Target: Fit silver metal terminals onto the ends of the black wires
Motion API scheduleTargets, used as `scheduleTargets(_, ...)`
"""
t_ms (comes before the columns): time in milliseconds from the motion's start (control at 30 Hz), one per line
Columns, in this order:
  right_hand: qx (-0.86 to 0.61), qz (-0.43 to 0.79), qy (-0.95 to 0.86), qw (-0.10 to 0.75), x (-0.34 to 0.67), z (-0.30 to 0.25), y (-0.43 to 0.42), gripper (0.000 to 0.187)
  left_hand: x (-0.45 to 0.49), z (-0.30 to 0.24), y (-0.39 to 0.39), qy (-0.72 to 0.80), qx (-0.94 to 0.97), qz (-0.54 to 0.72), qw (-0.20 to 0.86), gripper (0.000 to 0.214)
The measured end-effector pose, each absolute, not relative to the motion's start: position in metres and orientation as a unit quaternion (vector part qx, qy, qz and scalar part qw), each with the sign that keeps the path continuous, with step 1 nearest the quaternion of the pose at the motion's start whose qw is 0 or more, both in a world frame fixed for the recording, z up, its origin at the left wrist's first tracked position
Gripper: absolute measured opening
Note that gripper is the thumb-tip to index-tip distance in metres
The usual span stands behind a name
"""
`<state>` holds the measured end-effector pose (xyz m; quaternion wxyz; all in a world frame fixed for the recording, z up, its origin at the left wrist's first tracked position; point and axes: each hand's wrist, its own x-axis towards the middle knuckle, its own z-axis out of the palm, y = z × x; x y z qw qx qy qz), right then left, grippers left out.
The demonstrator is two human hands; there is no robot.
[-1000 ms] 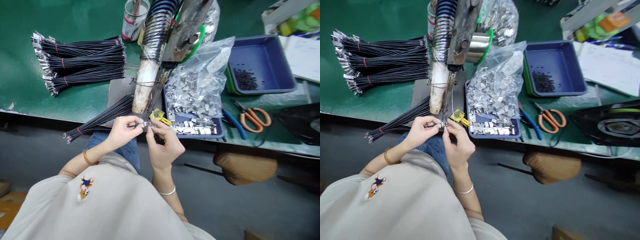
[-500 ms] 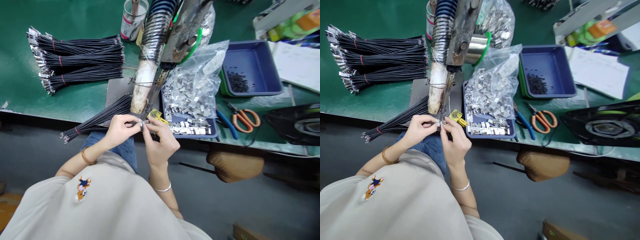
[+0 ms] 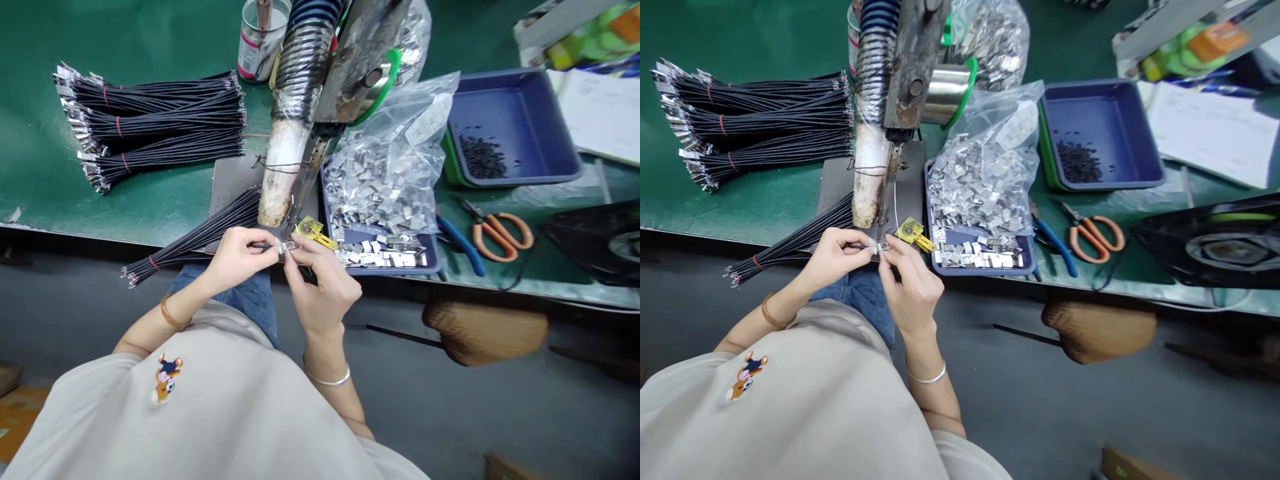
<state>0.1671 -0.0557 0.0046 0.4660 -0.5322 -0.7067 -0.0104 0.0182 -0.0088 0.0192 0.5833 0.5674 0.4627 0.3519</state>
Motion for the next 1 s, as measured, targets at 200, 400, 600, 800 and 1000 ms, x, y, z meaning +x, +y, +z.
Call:
scheduleTargets(200,-0.533,-0.021,-0.704,0.469,0.164,0.007,-0.054,0.013,0.018,0.017,-0.008,0.459,0.565,0.361,0.584,0.019)
scheduleTargets(400,-0.584,0.041,-0.650,0.484,0.166,0.009,-0.058,0.008,0.019,0.016,-0.018,0.451,0.620,0.360,0.532,0.018)
scheduleTargets(600,-0.618,0.262,-0.559,0.486,0.174,0.016,-0.057,0.014,0.019,0.015,-0.029,0.365,0.764,0.394,0.357,0.019)
scheduleTargets(800,-0.571,0.284,-0.582,0.504,0.180,0.013,-0.059,0.008,0.008,0.022,-0.024,0.379,0.599,0.353,0.611,0.023)
scheduleTargets(1000,-0.558,0.130,-0.664,0.480,0.176,0.012,-0.063,0.009,0.006,0.022,-0.025,0.386,0.512,0.328,0.693,0.022)
